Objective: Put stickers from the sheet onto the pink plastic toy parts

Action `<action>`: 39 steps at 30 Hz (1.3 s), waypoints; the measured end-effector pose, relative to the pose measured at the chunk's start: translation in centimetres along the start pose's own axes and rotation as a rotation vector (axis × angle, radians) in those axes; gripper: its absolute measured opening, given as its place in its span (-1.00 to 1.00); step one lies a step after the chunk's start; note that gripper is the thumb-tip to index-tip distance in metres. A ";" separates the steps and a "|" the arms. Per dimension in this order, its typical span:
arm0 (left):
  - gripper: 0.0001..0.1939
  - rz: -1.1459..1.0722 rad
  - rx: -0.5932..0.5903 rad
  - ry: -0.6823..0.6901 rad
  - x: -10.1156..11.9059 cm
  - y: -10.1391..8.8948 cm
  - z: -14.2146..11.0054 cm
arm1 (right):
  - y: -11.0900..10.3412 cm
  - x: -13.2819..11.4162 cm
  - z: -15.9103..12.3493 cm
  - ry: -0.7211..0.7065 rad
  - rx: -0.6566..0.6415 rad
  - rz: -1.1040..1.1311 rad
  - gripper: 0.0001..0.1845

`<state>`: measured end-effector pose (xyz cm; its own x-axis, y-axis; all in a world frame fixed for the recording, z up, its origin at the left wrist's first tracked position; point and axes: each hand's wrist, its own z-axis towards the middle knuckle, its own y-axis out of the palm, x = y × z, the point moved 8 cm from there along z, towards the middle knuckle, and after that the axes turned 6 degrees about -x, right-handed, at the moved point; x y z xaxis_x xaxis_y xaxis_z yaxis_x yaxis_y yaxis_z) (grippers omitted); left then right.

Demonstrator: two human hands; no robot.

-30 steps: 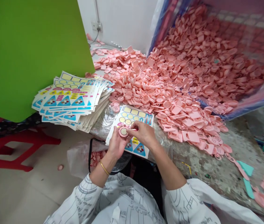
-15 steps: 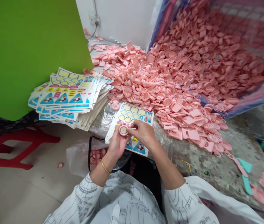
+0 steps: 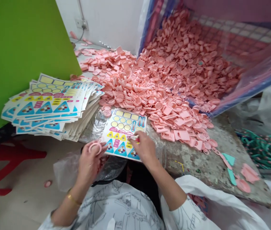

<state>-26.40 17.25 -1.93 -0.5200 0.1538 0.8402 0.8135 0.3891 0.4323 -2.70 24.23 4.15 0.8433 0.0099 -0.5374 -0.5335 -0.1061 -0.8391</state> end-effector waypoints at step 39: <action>-0.44 0.378 -0.213 0.138 15.6 3.3 4.5 | -2.5 7.7 -1.9 0.086 0.319 0.578 -0.51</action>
<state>-33.03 25.00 11.16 -0.1485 0.1207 0.9815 0.9825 0.1308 0.1326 5.27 22.69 2.30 0.4109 -0.0412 -0.9108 -0.8834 0.2290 -0.4089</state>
